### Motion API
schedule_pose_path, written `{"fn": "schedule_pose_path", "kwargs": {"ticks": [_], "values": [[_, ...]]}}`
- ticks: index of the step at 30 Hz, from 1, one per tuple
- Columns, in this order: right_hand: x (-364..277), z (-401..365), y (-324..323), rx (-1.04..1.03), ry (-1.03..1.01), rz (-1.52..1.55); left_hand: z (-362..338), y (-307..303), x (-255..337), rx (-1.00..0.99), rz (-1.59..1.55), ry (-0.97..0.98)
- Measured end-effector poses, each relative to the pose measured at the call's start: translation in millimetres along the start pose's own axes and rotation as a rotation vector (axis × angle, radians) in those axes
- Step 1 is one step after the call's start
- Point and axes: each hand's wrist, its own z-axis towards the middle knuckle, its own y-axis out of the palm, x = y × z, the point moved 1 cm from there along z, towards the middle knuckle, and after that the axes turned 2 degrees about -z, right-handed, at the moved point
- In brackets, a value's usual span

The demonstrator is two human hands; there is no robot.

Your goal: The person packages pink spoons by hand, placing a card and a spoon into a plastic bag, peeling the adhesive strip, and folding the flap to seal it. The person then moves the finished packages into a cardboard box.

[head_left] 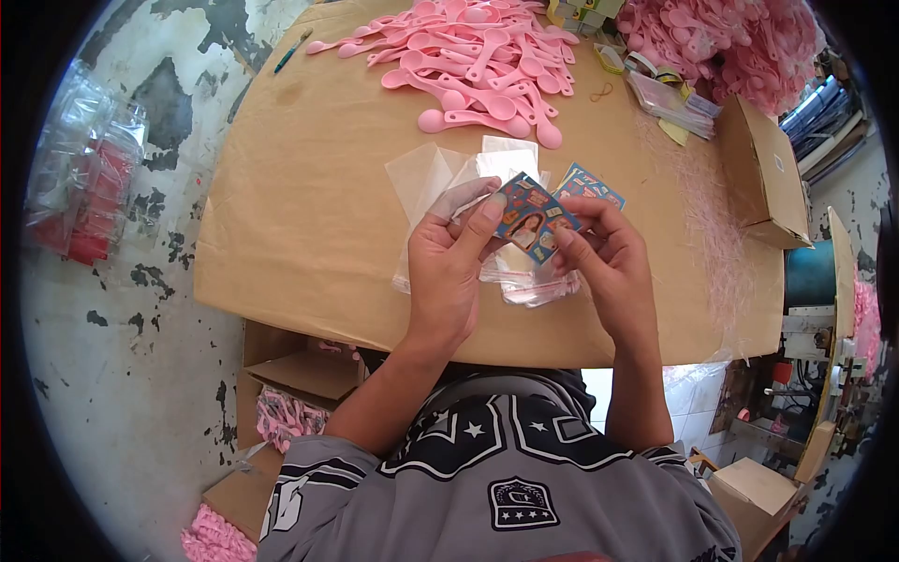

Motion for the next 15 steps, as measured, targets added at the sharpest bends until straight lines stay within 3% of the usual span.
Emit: {"fn": "schedule_pose_path", "kwargs": {"ticks": [6, 15], "values": [[3.6, 0.3, -13.9, -0.092, 0.07, -0.021, 1.9, 2.0, 3.3, 0.016, -0.032, 0.033], [3.9, 1.9, 2.1, 0.052, -0.038, 0.133, -1.0, 5.5, 7.0, 0.011, -0.107, 0.036]]}}
